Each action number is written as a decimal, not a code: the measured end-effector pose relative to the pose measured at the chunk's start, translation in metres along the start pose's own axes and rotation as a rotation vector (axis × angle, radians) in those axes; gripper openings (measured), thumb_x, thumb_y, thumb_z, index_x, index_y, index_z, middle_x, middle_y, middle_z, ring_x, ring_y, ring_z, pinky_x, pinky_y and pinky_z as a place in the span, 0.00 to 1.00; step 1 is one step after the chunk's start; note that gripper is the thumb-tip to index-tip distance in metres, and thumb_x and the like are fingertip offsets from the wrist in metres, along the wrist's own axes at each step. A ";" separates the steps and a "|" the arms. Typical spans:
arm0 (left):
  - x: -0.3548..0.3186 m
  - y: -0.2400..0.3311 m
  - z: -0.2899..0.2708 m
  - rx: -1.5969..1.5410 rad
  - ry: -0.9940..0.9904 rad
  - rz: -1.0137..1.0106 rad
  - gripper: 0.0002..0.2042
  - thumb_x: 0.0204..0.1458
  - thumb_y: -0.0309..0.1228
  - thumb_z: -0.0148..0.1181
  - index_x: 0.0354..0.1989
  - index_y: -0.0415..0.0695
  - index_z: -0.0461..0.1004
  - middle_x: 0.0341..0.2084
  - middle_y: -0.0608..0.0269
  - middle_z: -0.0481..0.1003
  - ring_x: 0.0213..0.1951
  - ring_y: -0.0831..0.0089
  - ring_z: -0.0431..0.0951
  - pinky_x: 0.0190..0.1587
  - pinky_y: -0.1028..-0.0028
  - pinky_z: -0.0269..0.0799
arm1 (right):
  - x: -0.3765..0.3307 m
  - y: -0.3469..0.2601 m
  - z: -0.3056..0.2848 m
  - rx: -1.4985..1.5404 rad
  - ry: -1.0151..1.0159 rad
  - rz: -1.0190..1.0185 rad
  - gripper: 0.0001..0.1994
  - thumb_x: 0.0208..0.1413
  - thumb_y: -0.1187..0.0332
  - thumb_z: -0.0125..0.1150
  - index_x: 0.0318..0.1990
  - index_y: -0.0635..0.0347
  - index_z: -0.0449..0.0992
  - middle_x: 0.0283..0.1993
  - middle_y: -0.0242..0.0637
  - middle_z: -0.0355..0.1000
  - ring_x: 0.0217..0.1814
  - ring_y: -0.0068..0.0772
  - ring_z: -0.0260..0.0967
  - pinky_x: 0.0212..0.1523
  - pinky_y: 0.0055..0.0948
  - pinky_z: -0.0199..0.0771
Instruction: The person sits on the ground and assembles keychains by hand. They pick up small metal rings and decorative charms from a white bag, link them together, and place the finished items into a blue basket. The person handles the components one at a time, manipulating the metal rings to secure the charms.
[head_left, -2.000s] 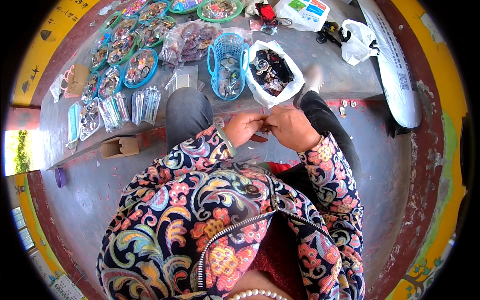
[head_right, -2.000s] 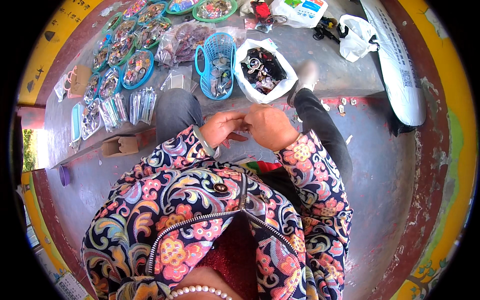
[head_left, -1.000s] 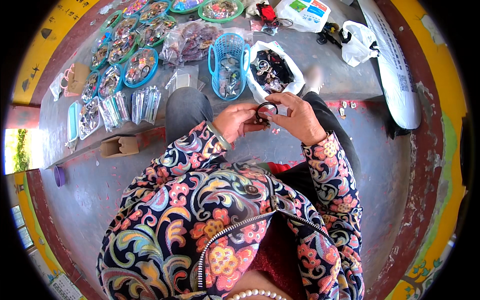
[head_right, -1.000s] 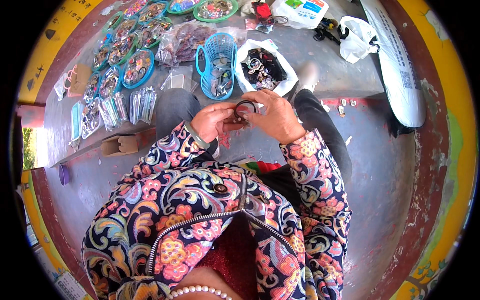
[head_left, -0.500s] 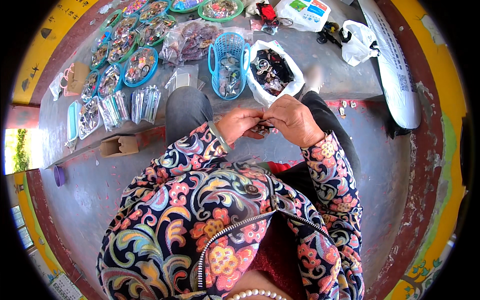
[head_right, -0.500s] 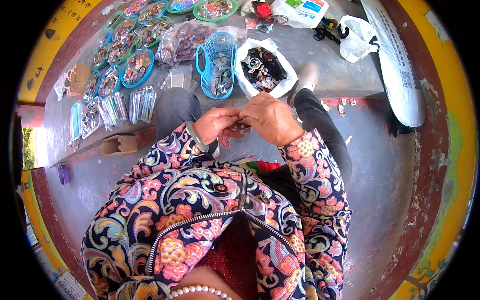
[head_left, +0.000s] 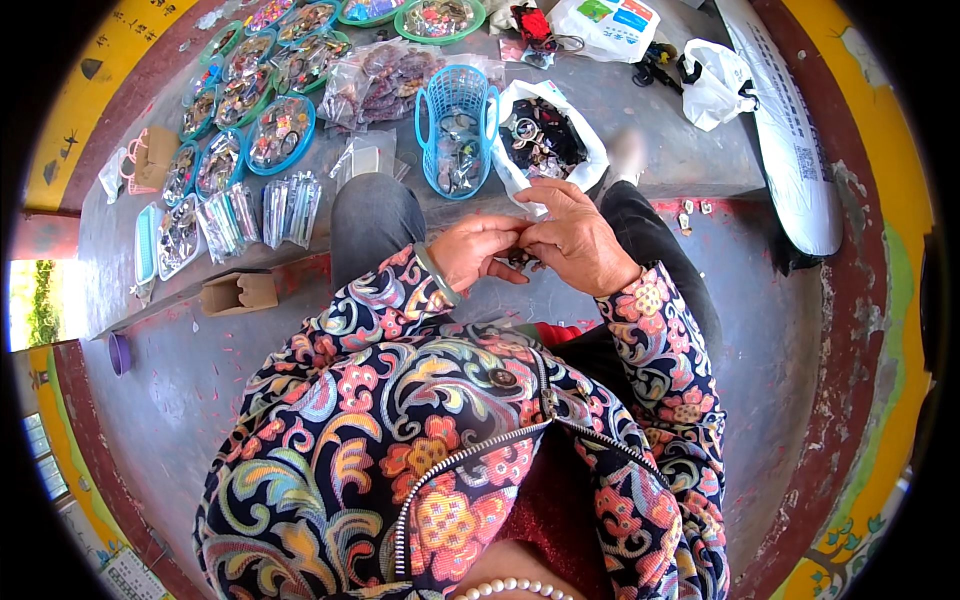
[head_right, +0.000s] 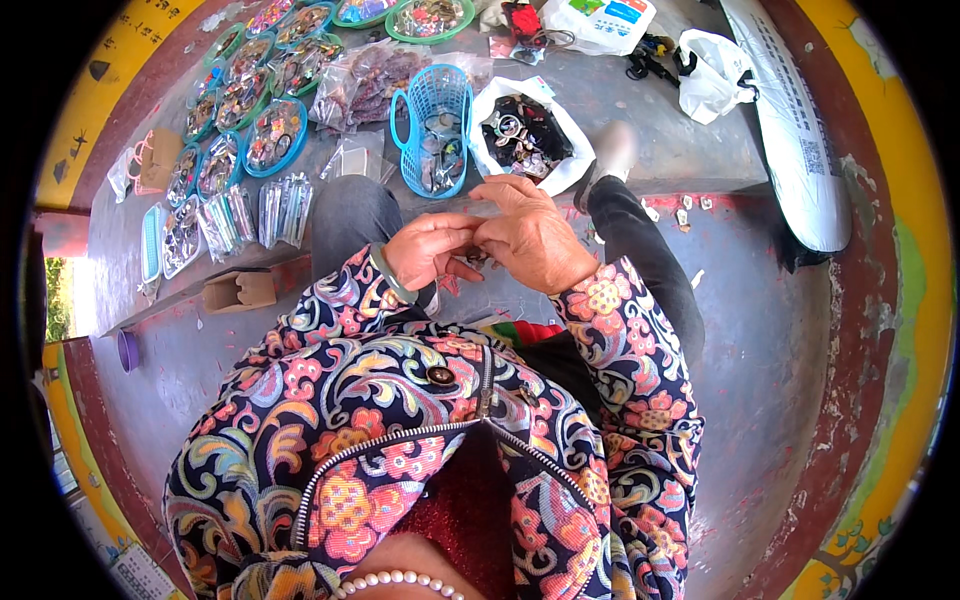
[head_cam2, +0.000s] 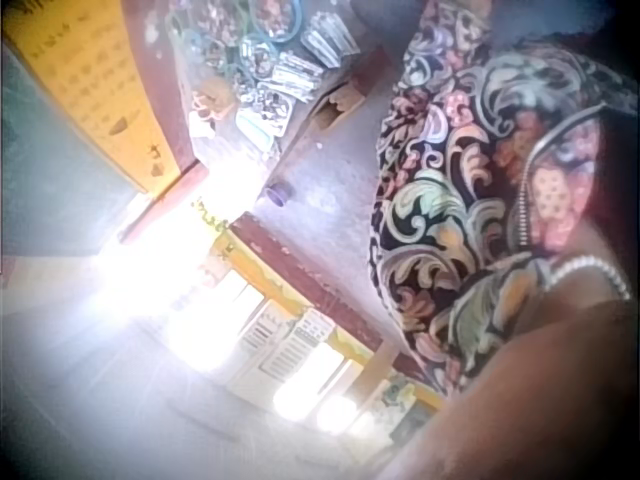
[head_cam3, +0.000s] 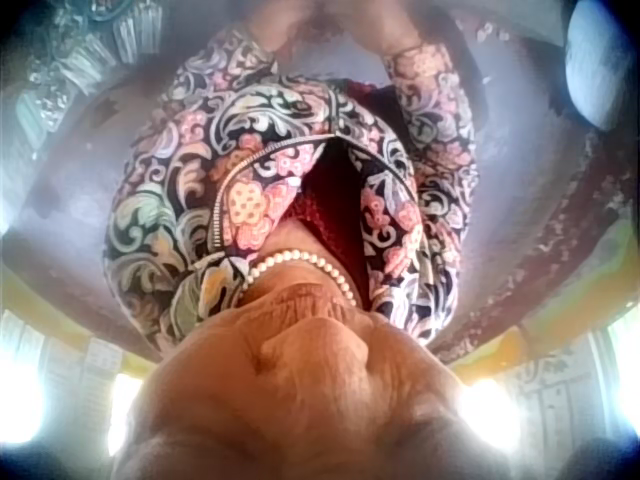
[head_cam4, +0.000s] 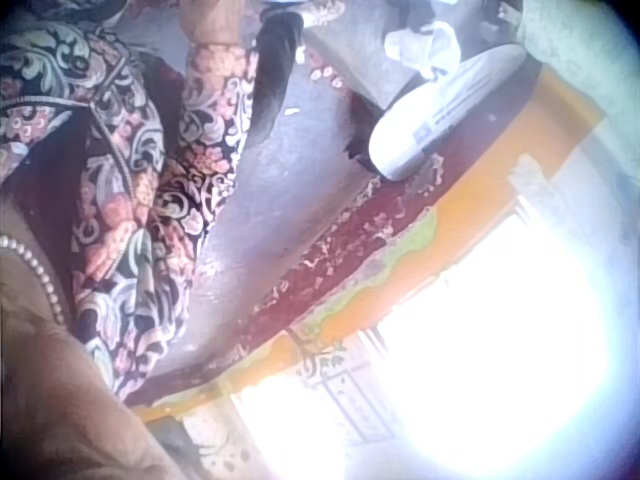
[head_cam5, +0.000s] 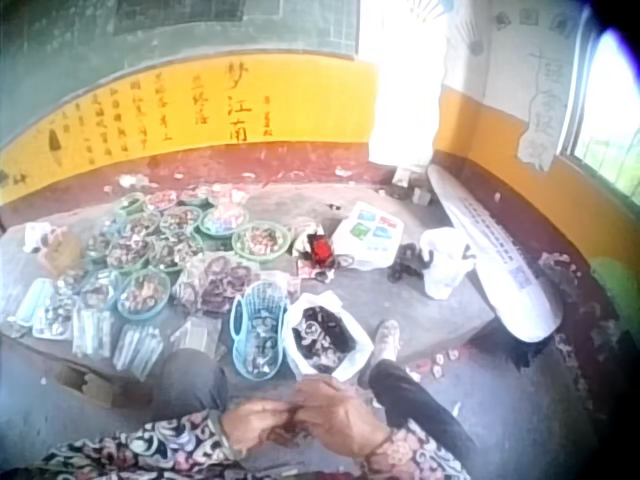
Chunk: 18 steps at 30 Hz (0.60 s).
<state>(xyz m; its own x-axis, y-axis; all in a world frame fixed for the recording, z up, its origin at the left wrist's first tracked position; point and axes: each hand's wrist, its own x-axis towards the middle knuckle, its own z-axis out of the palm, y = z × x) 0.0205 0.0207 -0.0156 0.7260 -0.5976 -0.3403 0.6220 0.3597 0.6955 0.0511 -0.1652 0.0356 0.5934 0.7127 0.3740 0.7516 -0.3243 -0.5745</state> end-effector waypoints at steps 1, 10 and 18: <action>-0.001 0.000 0.000 -0.006 0.005 0.004 0.17 0.56 0.29 0.40 0.52 0.35 0.60 0.39 0.57 0.70 0.39 0.69 0.73 0.38 0.70 0.74 | -0.001 0.001 0.002 -0.007 -0.005 0.012 0.05 0.34 0.75 0.59 0.24 0.61 0.76 0.45 0.44 0.67 0.53 0.46 0.59 0.51 0.38 0.60; -0.001 0.005 -0.004 -0.093 0.071 0.090 0.15 0.56 0.29 0.39 0.50 0.36 0.62 0.41 0.56 0.70 0.41 0.68 0.73 0.36 0.70 0.75 | -0.002 0.009 -0.006 0.324 0.033 0.241 0.14 0.41 0.82 0.52 0.36 0.57 0.75 0.57 0.41 0.58 0.63 0.46 0.48 0.58 0.38 0.52; -0.002 0.008 -0.003 -0.068 0.053 0.165 0.16 0.56 0.29 0.37 0.51 0.36 0.62 0.44 0.56 0.69 0.42 0.69 0.73 0.35 0.71 0.75 | -0.001 0.011 -0.002 -0.014 0.106 0.143 0.16 0.35 0.82 0.49 0.33 0.56 0.76 0.54 0.44 0.61 0.62 0.49 0.49 0.57 0.39 0.56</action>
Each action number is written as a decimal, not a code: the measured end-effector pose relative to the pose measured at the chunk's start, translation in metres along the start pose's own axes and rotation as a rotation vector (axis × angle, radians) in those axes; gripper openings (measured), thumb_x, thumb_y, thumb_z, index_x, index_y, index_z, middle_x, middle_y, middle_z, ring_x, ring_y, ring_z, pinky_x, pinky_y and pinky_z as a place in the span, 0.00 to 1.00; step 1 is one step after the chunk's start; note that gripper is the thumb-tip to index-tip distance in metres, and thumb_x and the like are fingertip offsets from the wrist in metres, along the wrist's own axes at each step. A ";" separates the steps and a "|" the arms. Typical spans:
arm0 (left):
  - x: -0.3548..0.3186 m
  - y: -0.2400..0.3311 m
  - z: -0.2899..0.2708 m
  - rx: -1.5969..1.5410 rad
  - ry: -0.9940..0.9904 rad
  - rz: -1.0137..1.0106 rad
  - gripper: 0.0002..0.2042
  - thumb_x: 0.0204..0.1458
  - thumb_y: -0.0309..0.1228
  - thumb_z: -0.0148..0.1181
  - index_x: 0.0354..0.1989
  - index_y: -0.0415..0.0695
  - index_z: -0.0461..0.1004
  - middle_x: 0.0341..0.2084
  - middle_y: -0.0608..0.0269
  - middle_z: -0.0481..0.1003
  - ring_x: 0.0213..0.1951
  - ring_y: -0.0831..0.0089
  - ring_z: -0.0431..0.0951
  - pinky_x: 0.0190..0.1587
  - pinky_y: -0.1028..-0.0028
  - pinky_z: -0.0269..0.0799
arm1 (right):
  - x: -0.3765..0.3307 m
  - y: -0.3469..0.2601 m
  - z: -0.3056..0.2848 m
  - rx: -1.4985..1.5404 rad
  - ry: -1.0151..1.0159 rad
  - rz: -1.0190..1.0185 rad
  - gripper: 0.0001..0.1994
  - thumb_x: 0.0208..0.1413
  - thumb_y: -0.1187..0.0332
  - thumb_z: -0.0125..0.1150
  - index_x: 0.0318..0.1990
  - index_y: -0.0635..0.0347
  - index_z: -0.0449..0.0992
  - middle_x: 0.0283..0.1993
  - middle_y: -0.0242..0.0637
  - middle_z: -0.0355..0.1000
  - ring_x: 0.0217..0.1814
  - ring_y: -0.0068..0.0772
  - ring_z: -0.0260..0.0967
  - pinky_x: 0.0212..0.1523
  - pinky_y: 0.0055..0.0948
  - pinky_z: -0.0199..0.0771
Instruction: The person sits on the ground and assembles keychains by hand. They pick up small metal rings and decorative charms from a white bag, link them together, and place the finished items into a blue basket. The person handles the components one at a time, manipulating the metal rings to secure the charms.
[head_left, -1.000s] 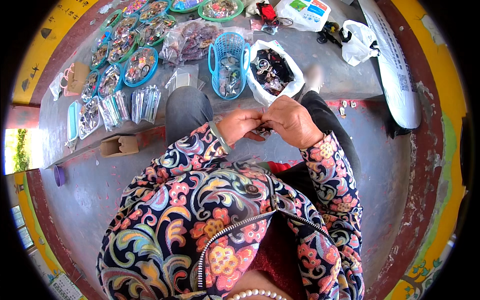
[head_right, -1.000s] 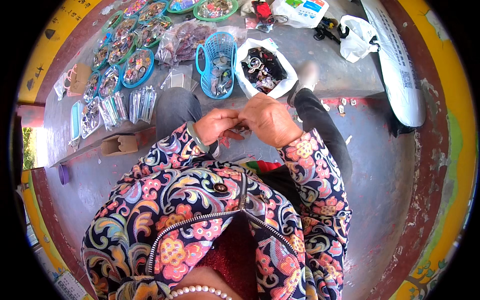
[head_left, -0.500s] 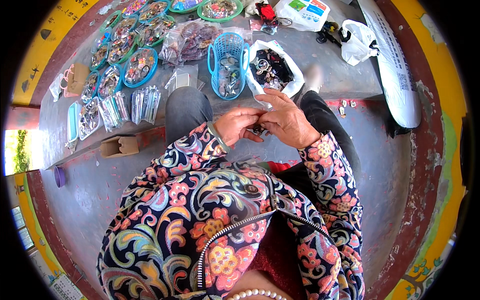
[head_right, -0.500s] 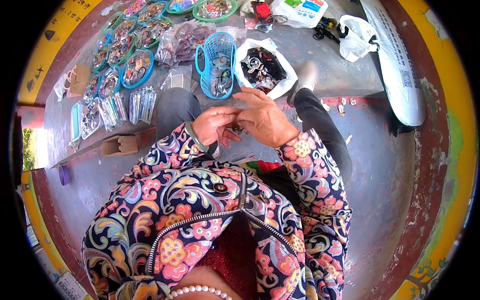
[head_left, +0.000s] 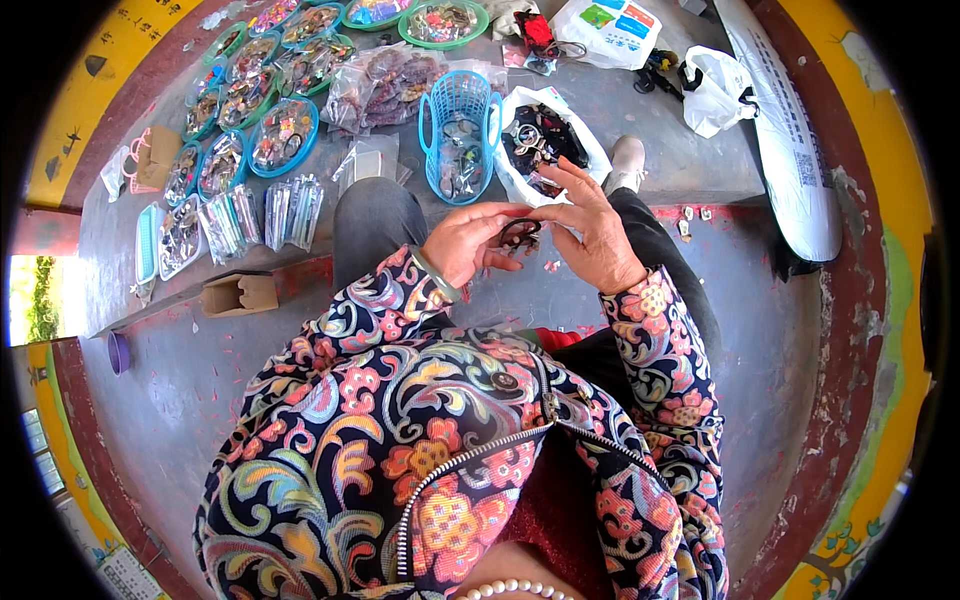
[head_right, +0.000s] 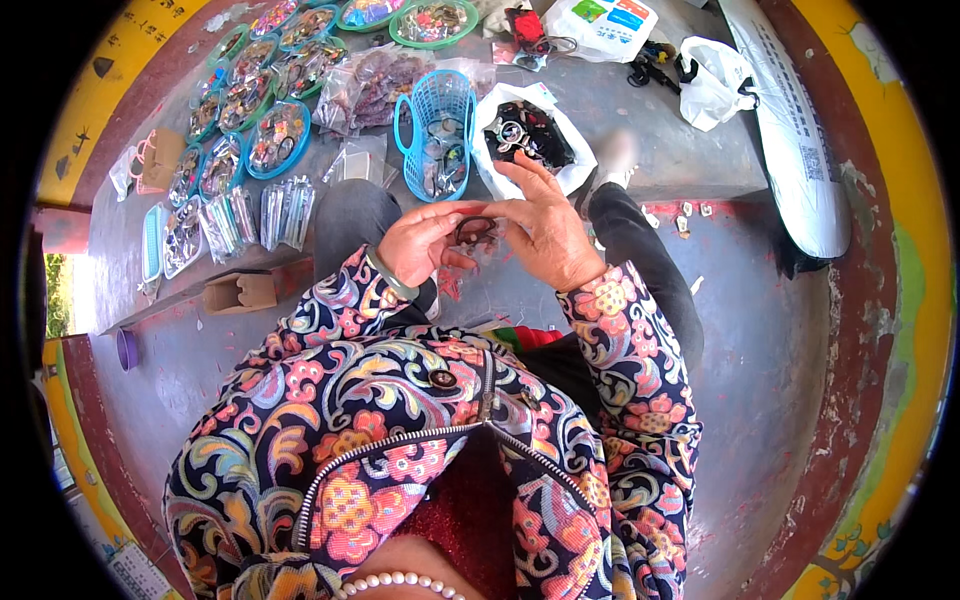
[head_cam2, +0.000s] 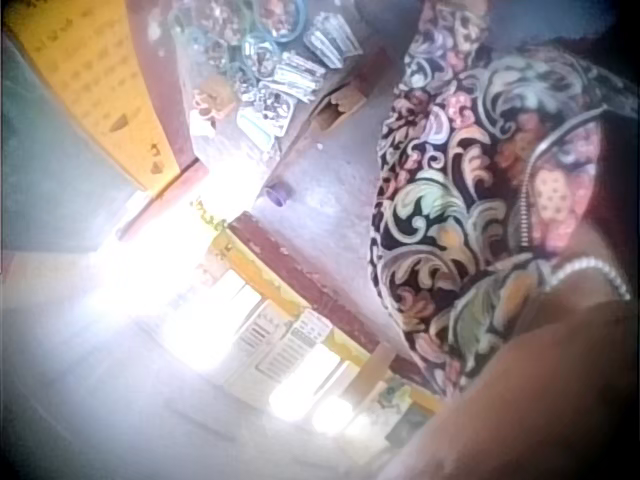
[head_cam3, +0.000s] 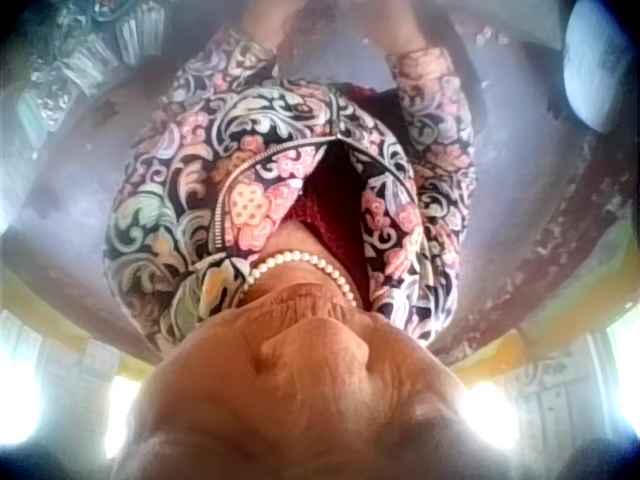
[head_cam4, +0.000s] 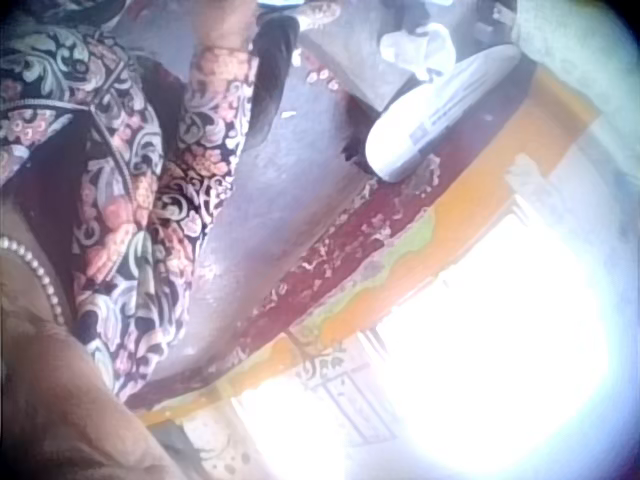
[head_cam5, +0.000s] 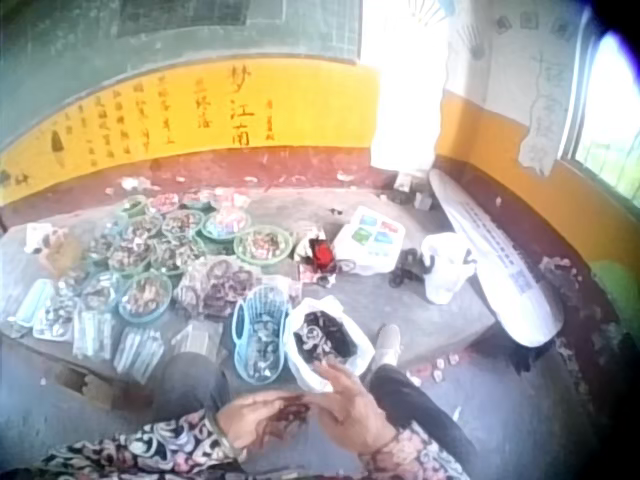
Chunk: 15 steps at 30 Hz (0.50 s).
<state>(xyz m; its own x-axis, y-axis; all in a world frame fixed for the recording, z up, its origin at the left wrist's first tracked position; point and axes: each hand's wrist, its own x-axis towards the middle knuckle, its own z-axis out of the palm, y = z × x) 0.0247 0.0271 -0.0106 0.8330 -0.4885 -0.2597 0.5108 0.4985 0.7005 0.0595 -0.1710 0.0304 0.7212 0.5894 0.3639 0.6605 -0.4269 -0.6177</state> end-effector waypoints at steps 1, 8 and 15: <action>0.000 0.000 0.001 0.007 0.006 0.000 0.16 0.56 0.29 0.37 0.51 0.36 0.62 0.44 0.56 0.69 0.42 0.69 0.73 0.35 0.71 0.75 | -0.001 0.001 0.002 -0.011 -0.001 -0.013 0.15 0.35 0.82 0.50 0.32 0.57 0.76 0.53 0.45 0.61 0.62 0.50 0.49 0.57 0.39 0.56; -0.001 -0.001 0.008 0.057 0.009 0.004 0.16 0.57 0.30 0.37 0.51 0.36 0.62 0.44 0.56 0.68 0.43 0.69 0.71 0.36 0.73 0.75 | -0.001 -0.003 0.001 -0.001 -0.126 -0.012 0.15 0.31 0.81 0.53 0.31 0.58 0.77 0.54 0.47 0.60 0.62 0.52 0.48 0.58 0.40 0.54; 0.000 -0.007 0.008 0.120 0.003 -0.043 0.17 0.56 0.32 0.39 0.52 0.38 0.62 0.42 0.58 0.68 0.40 0.72 0.70 0.35 0.73 0.74 | -0.004 -0.004 0.002 0.023 -0.234 -0.028 0.18 0.28 0.80 0.52 0.34 0.60 0.77 0.58 0.46 0.56 0.65 0.50 0.43 0.59 0.40 0.53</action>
<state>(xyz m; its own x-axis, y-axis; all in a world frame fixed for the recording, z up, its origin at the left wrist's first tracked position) 0.0195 0.0178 -0.0100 0.8118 -0.5053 -0.2926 0.5167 0.3880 0.7632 0.0534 -0.1698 0.0301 0.6332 0.7446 0.2112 0.6726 -0.3944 -0.6261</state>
